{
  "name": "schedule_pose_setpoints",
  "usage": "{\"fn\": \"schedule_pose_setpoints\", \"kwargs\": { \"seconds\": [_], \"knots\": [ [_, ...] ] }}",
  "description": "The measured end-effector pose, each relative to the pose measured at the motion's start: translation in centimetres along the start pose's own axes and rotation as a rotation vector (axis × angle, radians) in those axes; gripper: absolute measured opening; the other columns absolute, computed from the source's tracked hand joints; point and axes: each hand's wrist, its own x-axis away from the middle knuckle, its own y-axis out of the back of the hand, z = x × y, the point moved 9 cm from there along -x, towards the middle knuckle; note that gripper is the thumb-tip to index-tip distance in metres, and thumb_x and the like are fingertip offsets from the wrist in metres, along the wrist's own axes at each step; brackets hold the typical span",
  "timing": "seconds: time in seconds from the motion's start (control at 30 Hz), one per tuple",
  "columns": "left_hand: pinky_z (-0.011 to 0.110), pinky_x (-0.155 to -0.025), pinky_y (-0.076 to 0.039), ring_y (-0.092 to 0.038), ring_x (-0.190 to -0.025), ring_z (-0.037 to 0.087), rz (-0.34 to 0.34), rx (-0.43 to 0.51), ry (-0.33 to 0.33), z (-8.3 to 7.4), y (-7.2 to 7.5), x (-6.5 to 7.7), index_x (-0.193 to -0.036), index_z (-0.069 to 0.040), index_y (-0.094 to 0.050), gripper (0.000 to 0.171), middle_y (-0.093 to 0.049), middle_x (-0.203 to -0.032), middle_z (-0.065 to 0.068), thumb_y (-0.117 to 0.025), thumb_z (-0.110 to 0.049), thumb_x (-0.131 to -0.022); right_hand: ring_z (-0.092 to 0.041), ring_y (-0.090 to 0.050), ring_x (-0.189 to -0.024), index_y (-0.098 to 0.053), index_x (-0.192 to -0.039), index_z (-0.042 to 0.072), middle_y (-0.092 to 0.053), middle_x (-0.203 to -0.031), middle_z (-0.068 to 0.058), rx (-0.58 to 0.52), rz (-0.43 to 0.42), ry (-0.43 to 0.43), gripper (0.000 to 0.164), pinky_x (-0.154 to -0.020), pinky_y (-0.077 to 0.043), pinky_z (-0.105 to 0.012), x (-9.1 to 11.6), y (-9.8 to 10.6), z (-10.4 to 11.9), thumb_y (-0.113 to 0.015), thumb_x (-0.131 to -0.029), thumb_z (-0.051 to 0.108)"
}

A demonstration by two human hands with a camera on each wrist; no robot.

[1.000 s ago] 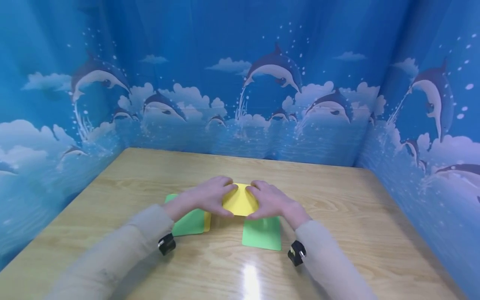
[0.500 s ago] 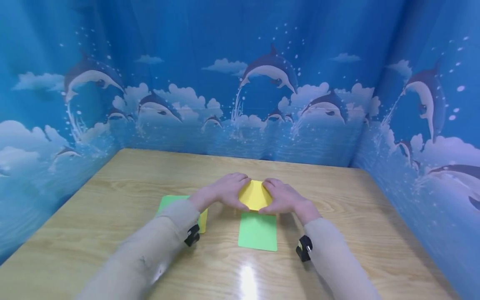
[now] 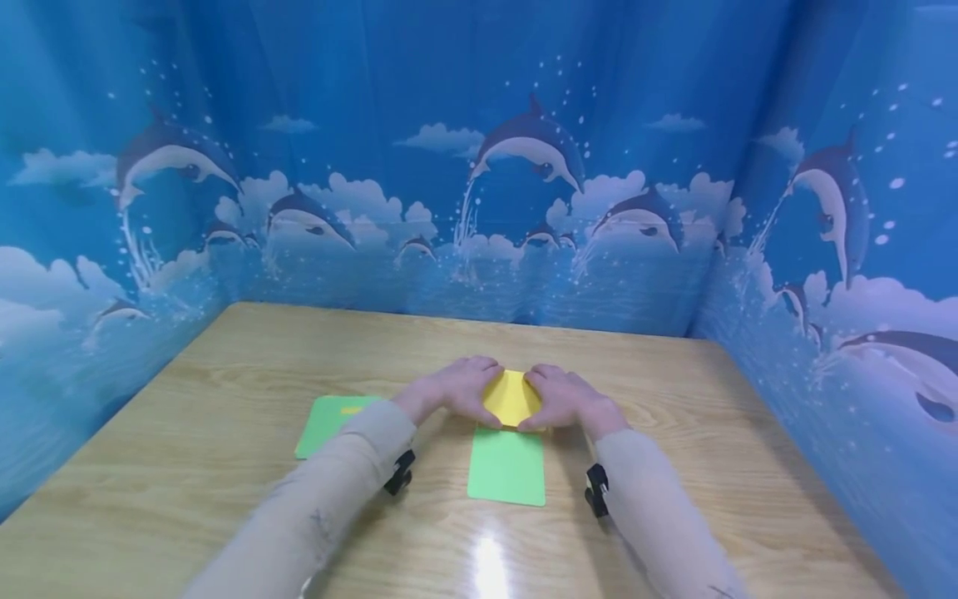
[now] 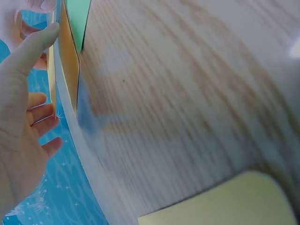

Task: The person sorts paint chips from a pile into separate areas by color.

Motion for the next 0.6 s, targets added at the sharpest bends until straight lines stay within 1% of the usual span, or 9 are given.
{"fn": "schedule_pose_setpoints", "kwargs": {
  "seconds": [0.17, 0.3, 0.47, 0.6],
  "knots": [
    [0.037, -0.108, -0.025, -0.031, -0.132, 0.023, 0.024, 0.029, 0.016, 0.2, -0.4, -0.1, -0.143, -0.007, -0.033, 0.092, -0.034, -0.145, 0.009, -0.064, -0.060, -0.075, -0.038, -0.039, -0.123, -0.040, -0.137, -0.001, -0.037, -0.140, -0.022, -0.011, 0.055, -0.028, 0.093, -0.098, -0.034, -0.055, -0.5, -0.4, -0.3, -0.068, -0.070, 0.059],
    [0.037, -0.108, -0.024, -0.029, -0.133, 0.023, 0.053, 0.048, 0.027, 0.1, -0.6, 0.0, -0.144, -0.011, -0.032, 0.088, -0.034, -0.145, 0.007, -0.064, -0.058, -0.077, -0.039, -0.038, -0.124, -0.039, -0.138, -0.001, -0.036, -0.140, -0.022, -0.026, 0.087, -0.053, 0.094, -0.099, -0.034, -0.054, -0.7, -0.8, -0.3, -0.069, -0.071, 0.057],
    [0.038, -0.108, -0.025, -0.031, -0.132, 0.021, 0.068, 0.056, 0.045, 0.2, -0.9, 0.0, -0.144, -0.016, -0.034, 0.085, -0.036, -0.144, 0.005, -0.065, -0.057, -0.076, -0.038, -0.040, -0.123, -0.039, -0.137, -0.001, -0.037, -0.139, -0.022, -0.024, 0.100, -0.061, 0.092, -0.098, -0.035, -0.052, -0.8, -1.2, -0.2, -0.069, -0.071, 0.054],
    [0.038, -0.107, -0.026, -0.032, -0.131, 0.021, 0.081, 0.063, 0.056, 0.3, -1.1, -0.1, -0.144, -0.018, -0.034, 0.083, -0.035, -0.144, 0.004, -0.065, -0.055, -0.076, -0.037, -0.041, -0.122, -0.040, -0.137, -0.001, -0.037, -0.139, -0.021, -0.027, 0.102, -0.067, 0.091, -0.098, -0.036, -0.051, -0.8, -1.2, -0.2, -0.070, -0.071, 0.054]
  ]
}}
